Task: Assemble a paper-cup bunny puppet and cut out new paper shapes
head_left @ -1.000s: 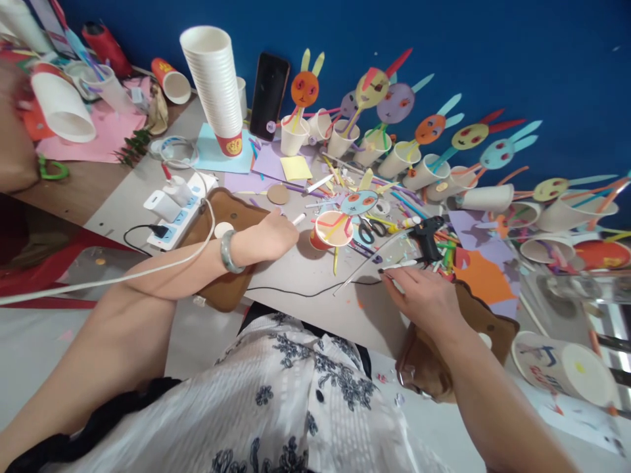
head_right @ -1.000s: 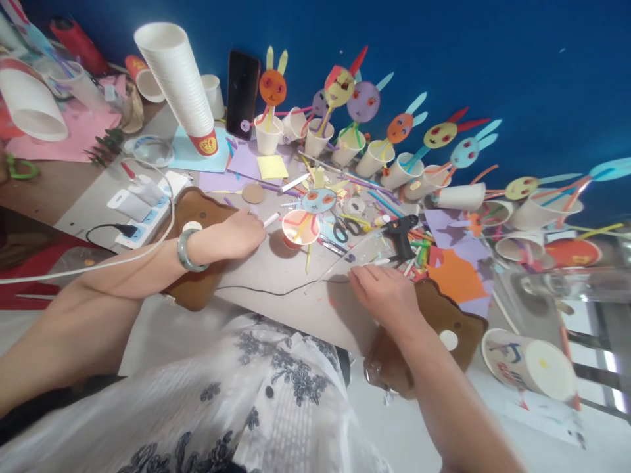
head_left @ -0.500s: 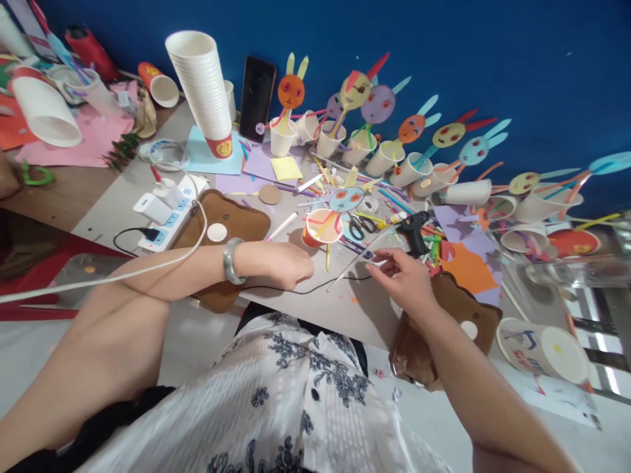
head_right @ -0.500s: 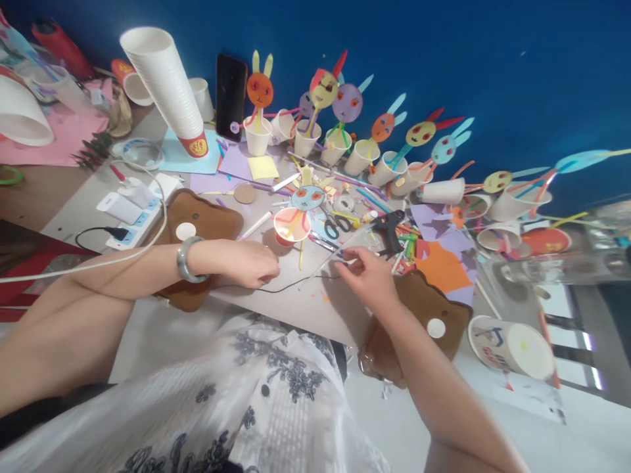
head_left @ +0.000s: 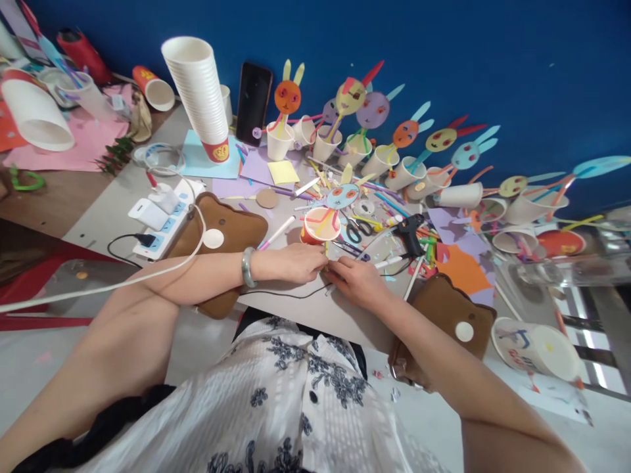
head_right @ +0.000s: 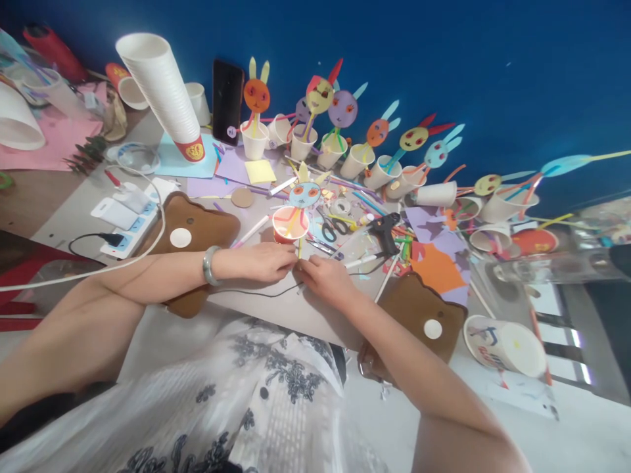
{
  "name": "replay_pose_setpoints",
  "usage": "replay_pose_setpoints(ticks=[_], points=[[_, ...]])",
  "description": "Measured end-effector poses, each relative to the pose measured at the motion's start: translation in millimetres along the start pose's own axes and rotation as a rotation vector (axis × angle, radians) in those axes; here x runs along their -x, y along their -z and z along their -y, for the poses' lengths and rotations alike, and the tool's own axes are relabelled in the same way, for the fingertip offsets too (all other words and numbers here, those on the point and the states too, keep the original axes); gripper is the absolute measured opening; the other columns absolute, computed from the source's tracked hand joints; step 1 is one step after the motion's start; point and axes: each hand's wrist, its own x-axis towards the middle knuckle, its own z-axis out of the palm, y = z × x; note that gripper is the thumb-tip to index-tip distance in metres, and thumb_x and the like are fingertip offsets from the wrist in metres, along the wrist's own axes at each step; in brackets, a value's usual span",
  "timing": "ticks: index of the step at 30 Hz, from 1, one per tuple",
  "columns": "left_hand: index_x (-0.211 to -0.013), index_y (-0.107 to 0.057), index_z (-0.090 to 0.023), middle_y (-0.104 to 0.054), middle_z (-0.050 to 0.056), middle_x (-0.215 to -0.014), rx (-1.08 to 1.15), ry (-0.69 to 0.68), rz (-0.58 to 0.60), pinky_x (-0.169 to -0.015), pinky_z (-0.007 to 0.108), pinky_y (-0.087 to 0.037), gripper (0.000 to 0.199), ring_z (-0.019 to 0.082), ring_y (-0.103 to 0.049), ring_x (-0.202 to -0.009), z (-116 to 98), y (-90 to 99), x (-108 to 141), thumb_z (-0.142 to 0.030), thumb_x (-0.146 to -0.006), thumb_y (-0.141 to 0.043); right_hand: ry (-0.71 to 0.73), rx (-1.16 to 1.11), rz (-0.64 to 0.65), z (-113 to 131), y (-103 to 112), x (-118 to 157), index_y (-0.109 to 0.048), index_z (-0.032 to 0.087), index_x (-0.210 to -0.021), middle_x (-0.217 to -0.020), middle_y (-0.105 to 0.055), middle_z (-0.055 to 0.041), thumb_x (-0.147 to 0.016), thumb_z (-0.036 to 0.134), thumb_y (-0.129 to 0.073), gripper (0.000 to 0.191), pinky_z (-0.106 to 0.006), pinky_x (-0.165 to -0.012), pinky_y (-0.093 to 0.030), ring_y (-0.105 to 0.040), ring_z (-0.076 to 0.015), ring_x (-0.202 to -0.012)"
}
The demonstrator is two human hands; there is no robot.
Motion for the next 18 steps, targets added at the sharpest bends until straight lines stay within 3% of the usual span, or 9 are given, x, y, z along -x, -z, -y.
replay_pose_setpoints(ticks=[4,10,15,18], points=[[-0.105,-0.071,-0.013,-0.071,0.014,-0.118,0.007,0.003,-0.029,-0.079,0.033,-0.049,0.023,0.020,-0.066,-0.091,7.3,-6.7,-2.4,-0.017,-0.101,-0.048,-0.067,0.108,0.056,0.8,-0.6,-5.4,-0.076,0.017,-0.102,-0.092,-0.072,-0.0112,-0.110,0.036,-0.045,0.038,-0.033,-0.065,-0.031,-0.063,-0.0205,-0.076],[-0.106,-0.071,-0.013,-0.070,0.013,-0.120,0.070,0.004,-0.063,-0.080,0.033,-0.049,0.023,0.020,-0.065,-0.091,13.5,-12.1,-3.1,-0.017,-0.100,-0.049,-0.262,0.170,0.097,-15.7,2.0,-7.2,-0.074,0.014,-0.107,-0.101,-0.074,-0.0148,-0.105,0.024,-0.047,0.029,-0.034,-0.064,-0.029,-0.065,-0.0234,-0.081],[-0.092,-0.069,-0.013,-0.072,0.007,-0.097,0.298,0.040,-0.131,-0.078,0.029,-0.045,0.013,0.016,-0.061,-0.084,16.9,-15.5,-10.3,-0.009,-0.093,-0.057,-0.378,0.165,0.033,-35.0,4.1,-2.2,-0.076,0.014,-0.110,-0.107,-0.074,-0.0168,-0.101,0.022,-0.049,0.030,-0.035,-0.060,-0.027,-0.062,-0.0238,-0.074],[-0.084,-0.067,-0.013,-0.067,0.002,-0.079,0.527,0.091,-0.162,-0.070,0.025,-0.042,0.011,0.012,-0.056,-0.073,18.0,-17.7,-15.2,-0.006,-0.088,-0.060,-0.402,0.060,-0.105,-35.5,5.0,3.8,-0.077,0.015,-0.102,-0.111,-0.074,-0.0186,-0.097,0.025,-0.053,0.027,-0.034,-0.059,-0.030,-0.061,-0.0225,-0.073]])
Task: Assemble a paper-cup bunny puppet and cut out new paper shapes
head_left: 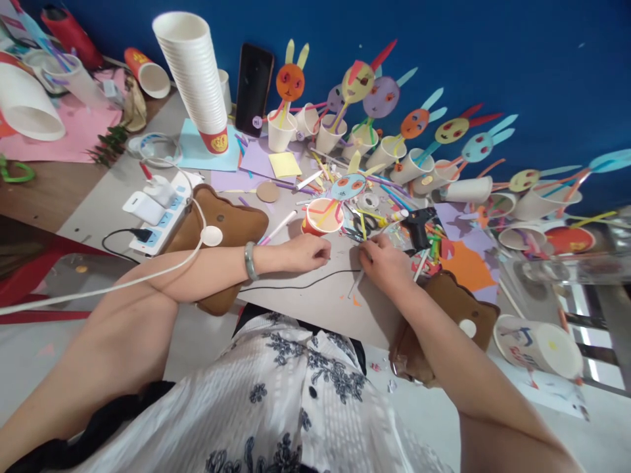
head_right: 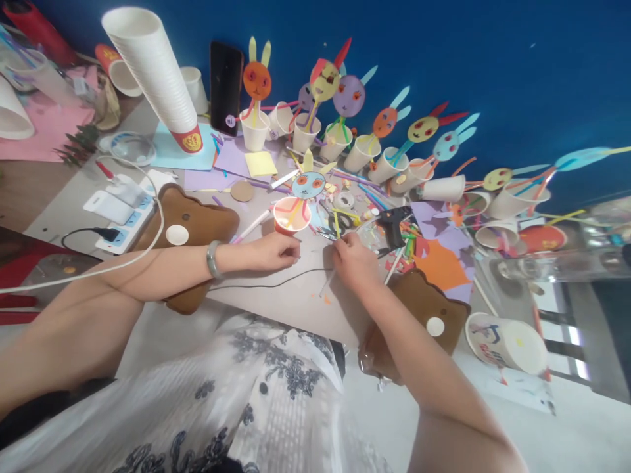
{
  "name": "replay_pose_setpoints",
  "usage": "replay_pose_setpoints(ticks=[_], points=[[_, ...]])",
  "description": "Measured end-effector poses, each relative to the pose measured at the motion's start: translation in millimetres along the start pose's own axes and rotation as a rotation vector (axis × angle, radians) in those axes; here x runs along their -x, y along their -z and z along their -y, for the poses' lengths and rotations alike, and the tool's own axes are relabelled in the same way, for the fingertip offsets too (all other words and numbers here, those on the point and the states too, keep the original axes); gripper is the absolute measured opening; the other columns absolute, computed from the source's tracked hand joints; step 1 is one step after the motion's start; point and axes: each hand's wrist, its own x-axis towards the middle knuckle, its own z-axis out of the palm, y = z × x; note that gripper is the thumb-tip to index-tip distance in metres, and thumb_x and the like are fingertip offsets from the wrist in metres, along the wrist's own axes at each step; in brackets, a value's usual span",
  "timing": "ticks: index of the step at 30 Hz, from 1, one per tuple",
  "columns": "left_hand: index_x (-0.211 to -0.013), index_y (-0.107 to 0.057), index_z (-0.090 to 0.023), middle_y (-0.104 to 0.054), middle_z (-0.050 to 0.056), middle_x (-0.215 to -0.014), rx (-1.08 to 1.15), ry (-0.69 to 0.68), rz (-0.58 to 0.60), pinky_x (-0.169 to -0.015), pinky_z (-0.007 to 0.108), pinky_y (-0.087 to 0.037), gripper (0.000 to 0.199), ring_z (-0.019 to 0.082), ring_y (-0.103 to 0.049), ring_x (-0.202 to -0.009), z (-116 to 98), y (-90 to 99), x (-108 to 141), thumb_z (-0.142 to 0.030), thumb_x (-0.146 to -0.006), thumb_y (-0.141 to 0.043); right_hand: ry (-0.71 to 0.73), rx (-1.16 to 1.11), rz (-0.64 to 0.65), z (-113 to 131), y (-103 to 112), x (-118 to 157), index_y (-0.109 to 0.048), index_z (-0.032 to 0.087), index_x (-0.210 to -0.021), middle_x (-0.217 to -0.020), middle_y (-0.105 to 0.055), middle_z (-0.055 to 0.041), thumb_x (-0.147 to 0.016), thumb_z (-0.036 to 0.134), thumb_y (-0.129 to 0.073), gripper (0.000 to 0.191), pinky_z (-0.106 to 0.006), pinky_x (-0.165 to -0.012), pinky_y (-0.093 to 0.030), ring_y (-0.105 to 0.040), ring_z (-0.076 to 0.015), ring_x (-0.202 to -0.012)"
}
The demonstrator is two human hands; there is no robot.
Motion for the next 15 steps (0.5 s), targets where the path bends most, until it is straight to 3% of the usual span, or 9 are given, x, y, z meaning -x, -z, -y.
replay_pose_setpoints(ticks=[3,7,11,15], points=[[-0.079,-0.067,-0.014,-0.062,-0.002,-0.069,0.187,0.043,-0.030,-0.064,0.023,-0.041,0.010,0.011,-0.053,-0.066,1.3,-2.6,-3.4,-0.007,-0.085,-0.062,-0.009,-0.384,0.025,10.6,1.8,10.3,-0.077,0.018,-0.099,-0.098,-0.074,-0.0127,-0.092,0.036,-0.063,0.023,-0.032,-0.061,-0.041,-0.060,-0.0188,-0.068],[-0.079,-0.065,-0.014,-0.060,-0.004,-0.062,0.410,0.107,0.006,-0.057,0.022,-0.041,0.009,0.010,-0.053,-0.057,2.7,-7.3,-5.3,-0.010,-0.086,-0.061,-0.211,-0.888,0.207,33.4,2.9,19.6,-0.076,0.019,-0.106,-0.064,-0.063,0.0000,-0.086,0.056,-0.073,0.042,-0.031,-0.055,-0.041,-0.051,-0.0155,-0.053],[-0.079,-0.064,-0.013,-0.055,-0.006,-0.056,0.533,0.126,0.026,-0.049,0.019,-0.037,0.009,0.007,-0.048,-0.049,2.5,-10.1,-3.6,-0.015,-0.089,-0.064,-0.316,-1.149,0.223,48.0,2.8,17.2,-0.074,0.019,-0.098,-0.073,-0.070,-0.0022,-0.075,0.061,-0.083,0.049,-0.031,-0.056,-0.044,-0.052,-0.0135,-0.055],[-0.080,-0.064,-0.013,-0.057,-0.005,-0.056,0.539,0.126,0.018,-0.048,0.018,-0.038,0.011,0.007,-0.050,-0.049,-0.1,-9.2,-2.0,-0.015,-0.090,-0.064,-0.330,-1.228,0.185,52.7,2.6,13.6,-0.066,0.021,-0.081,-0.071,-0.067,-0.0006,-0.068,0.062,-0.089,0.049,-0.030,-0.054,-0.041,-0.049,-0.0115,-0.053]])
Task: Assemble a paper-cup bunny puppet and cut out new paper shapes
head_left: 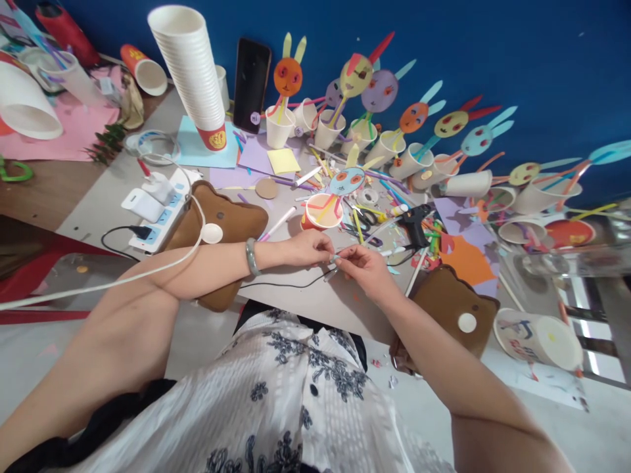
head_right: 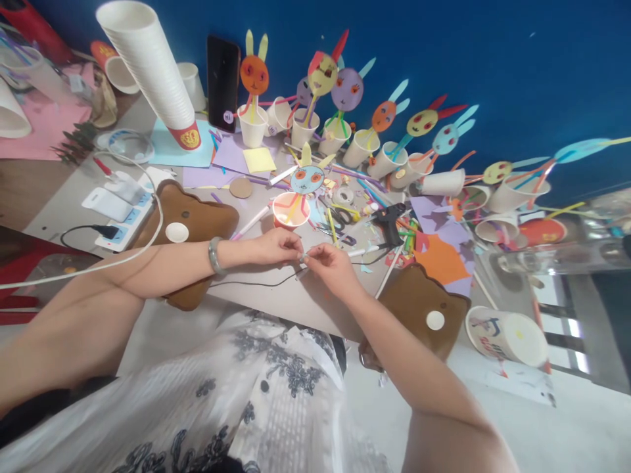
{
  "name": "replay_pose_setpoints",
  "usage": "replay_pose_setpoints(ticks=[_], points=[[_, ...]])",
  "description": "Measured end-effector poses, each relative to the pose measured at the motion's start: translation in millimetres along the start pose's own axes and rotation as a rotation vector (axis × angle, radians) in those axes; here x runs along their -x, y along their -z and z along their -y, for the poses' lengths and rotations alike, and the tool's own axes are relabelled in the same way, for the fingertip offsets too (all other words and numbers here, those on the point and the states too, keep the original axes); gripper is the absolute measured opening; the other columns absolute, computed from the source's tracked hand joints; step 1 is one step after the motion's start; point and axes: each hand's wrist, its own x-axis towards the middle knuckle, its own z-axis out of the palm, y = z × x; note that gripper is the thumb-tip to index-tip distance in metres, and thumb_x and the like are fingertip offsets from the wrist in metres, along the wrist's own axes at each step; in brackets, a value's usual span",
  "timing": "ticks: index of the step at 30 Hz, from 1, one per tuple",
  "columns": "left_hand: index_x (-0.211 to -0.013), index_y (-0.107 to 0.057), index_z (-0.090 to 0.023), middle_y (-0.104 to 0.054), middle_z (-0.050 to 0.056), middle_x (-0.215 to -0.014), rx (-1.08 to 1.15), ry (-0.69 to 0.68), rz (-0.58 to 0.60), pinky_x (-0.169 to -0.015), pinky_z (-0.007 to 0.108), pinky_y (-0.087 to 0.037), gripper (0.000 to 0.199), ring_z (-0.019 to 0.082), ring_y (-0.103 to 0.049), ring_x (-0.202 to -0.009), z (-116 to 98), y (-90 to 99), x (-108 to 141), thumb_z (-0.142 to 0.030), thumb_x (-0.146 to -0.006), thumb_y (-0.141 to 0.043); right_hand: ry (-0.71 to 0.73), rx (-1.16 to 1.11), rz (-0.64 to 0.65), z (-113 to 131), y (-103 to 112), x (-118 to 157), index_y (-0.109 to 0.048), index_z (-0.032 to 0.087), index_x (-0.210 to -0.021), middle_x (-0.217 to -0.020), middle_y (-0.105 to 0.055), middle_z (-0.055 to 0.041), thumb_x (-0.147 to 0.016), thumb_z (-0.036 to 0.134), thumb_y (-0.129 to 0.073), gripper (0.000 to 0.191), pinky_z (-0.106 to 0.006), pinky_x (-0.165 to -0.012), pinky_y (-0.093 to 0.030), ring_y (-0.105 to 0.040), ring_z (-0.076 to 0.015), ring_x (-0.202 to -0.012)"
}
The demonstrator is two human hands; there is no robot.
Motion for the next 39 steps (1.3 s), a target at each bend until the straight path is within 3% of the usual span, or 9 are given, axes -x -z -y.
replay_pose_setpoints(ticks=[6,10,15,20,24,31,35,39], points=[[-0.080,-0.064,-0.013,-0.059,-0.005,-0.059,-0.081,-0.019,-0.059,-0.050,0.019,-0.040,0.010,0.007,-0.052,-0.049,3.4,-0.8,-3.6,-0.011,-0.089,-0.062,0.017,0.135,-0.021,-3.0,3.2,-7.7,-0.065,0.021,-0.076,-0.062,-0.061,0.0009,-0.077,0.058,-0.078,0.040,-0.029,-0.056,-0.040,-0.048,-0.0126,-0.055],[-0.080,-0.067,-0.012,-0.069,0.001,-0.071,-0.342,-0.107,-0.119,-0.063,0.022,-0.046,0.012,0.011,-0.060,-0.066,5.8,0.0,-3.3,-0.009,-0.090,-0.061,0.069,0.368,-0.033,-6.8,10.2,-23.4,-0.062,0.021,-0.068,-0.062,-0.064,-0.0022,-0.078,0.049,-0.069,0.031,-0.030,-0.059,-0.041,-0.053,-0.0154,-0.060],[-0.096,-0.075,-0.012,-0.078,0.011,-0.092,-0.875,-0.218,-0.022,-0.074,0.031,-0.048,0.023,0.020,-0.070,-0.083,-4.2,-2.5,7.5,-0.016,-0.102,-0.053,0.096,0.647,-0.060,-6.1,14.3,-35.4,-0.064,0.021,-0.070,-0.058,-0.063,-0.0028,-0.079,0.032,-0.062,0.015,-0.031,-0.061,-0.040,-0.056,-0.0176,-0.058],[-0.126,-0.071,-0.011,-0.079,0.017,-0.113,-1.191,-0.191,0.096,-0.067,0.034,-0.046,0.034,0.027,-0.076,-0.098,-6.5,-10.6,14.0,-0.019,-0.108,-0.044,0.066,0.686,-0.073,-4.1,11.5,-34.6,-0.062,0.021,-0.071,-0.057,-0.062,-0.0021,-0.079,0.031,-0.062,0.013,-0.031,-0.062,-0.039,-0.056,-0.0181,-0.058],[-0.146,-0.058,-0.011,-0.078,0.018,-0.115,-1.259,-0.165,0.118,-0.065,0.035,-0.045,0.043,0.028,-0.076,-0.101,-4.6,-13.9,14.9,-0.029,-0.111,-0.043,0.063,0.656,-0.086,-5.0,10.5,-33.8,-0.058,0.022,-0.068,-0.056,-0.060,-0.0016,-0.079,0.031,-0.061,0.014,-0.032,-0.063,-0.039,-0.055,-0.0179,-0.058],[-0.148,-0.056,-0.009,-0.079,0.018,-0.115,-1.280,-0.146,0.136,-0.067,0.035,-0.047,0.046,0.030,-0.077,-0.103,-7.3,-14.2,14.8,-0.035,-0.111,-0.048,0.067,0.632,-0.097,-3.6,9.4,-32.2,-0.059,0.022,-0.068,-0.055,-0.058,-0.0006,-0.078,0.032,-0.062,0.015,-0.032,-0.063,-0.039,-0.053,-0.0174,-0.057],[-0.146,-0.057,-0.009,-0.079,0.018,-0.115,-1.289,-0.161,0.130,-0.068,0.034,-0.049,0.045,0.029,-0.077,-0.103,-6.9,-15.0,15.4,-0.036,-0.111,-0.049,0.069,0.612,-0.097,-2.4,21.2,-26.4,-0.065,0.022,-0.077,-0.051,-0.057,0.0020,-0.080,0.037,-0.069,0.017,-0.032,-0.061,-0.040,-0.054,-0.0182,-0.054],[-0.140,-0.059,-0.009,-0.079,0.018,-0.113,-1.297,-0.164,0.129,-0.067,0.033,-0.049,0.040,0.029,-0.078,-0.101,-7.5,-16.2,16.2,-0.034,-0.111,-0.048,0.134,0.457,-0.350,-6.9,49.5,-30.8,-0.060,0.024,-0.079,-0.060,-0.062,0.0019,-0.077,0.039,-0.077,0.023,-0.031,-0.056,-0.041,-0.056,-0.0164,-0.054]])
